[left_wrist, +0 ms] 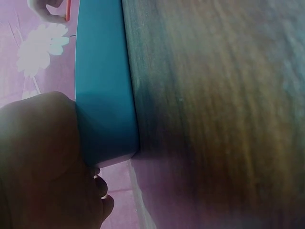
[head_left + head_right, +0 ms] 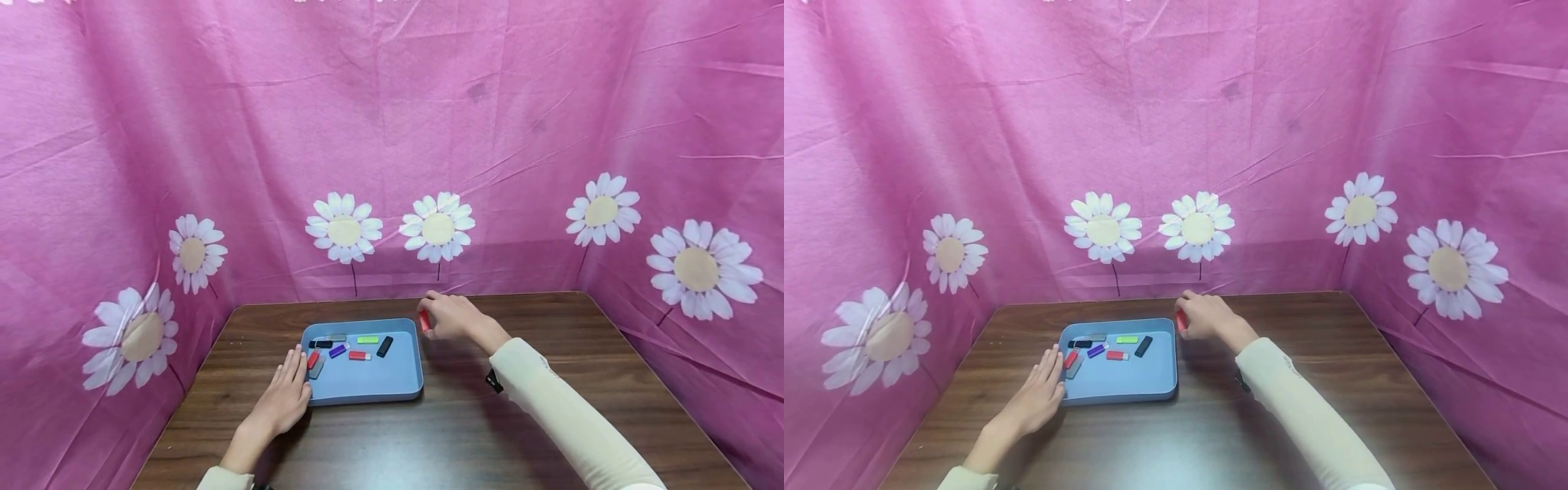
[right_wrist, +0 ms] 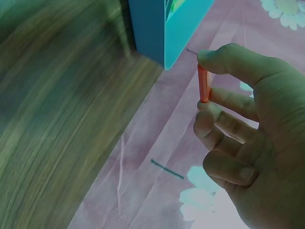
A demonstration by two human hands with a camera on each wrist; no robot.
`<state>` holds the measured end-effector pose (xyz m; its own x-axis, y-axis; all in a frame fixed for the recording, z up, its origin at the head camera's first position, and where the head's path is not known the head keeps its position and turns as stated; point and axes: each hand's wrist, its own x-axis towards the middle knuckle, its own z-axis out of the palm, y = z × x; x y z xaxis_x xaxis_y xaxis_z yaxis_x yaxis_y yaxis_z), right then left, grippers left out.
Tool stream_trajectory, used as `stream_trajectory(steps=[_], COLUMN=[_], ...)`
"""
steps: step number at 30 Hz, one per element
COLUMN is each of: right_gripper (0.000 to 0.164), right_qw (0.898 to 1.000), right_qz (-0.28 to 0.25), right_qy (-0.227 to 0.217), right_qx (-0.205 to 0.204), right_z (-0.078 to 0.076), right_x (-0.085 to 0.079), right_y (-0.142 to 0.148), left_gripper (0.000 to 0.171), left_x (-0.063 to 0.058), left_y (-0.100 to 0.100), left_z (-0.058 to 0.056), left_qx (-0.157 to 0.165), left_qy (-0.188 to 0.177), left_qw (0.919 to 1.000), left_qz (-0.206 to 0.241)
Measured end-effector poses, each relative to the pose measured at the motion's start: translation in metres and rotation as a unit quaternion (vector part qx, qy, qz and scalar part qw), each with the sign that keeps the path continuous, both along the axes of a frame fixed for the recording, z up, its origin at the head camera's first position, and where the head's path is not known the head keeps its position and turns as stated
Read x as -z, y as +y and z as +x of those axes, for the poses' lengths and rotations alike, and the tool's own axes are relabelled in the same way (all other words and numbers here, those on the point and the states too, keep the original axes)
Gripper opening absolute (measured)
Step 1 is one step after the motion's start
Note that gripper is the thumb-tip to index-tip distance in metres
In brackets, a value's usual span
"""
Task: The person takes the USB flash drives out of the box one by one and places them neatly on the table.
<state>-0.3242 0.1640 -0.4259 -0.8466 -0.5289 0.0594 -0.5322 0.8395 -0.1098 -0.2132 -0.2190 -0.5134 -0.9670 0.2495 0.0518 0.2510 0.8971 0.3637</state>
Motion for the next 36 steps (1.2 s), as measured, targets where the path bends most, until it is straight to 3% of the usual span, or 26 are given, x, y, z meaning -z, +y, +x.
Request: stream_trajectory(steps=[9,18,25,36], right_gripper=[0.045,0.046,0.043,0.043], right_qw=[1.000,0.999,0.999,0.998], right_qz=[-0.006,-0.020,-0.029,-0.030], right_qy=[0.005,-0.006,-0.014,-0.027], right_qx=[0.011,0.025,0.025,0.049], right_z=[-0.012,-0.025,-0.034,-0.045], right_x=[0.005,0.015,0.022,0.036], right_y=[0.019,0.031,0.035,0.034], left_gripper=[0.064,0.064,0.061,0.061], left_x=[0.000,0.002,0.002,0.004], left_y=[-0.001,-0.001,-0.001,-0.001], left_z=[0.000,0.001,0.002,0.001], left_qx=[-0.003,-0.002,0.002,0.001], left_qy=[-0.009,0.012,0.036,0.028], left_qw=[0.9999,0.9999,0.9993,0.9996], left_qz=[-0.002,0.000,0.003,0.007])
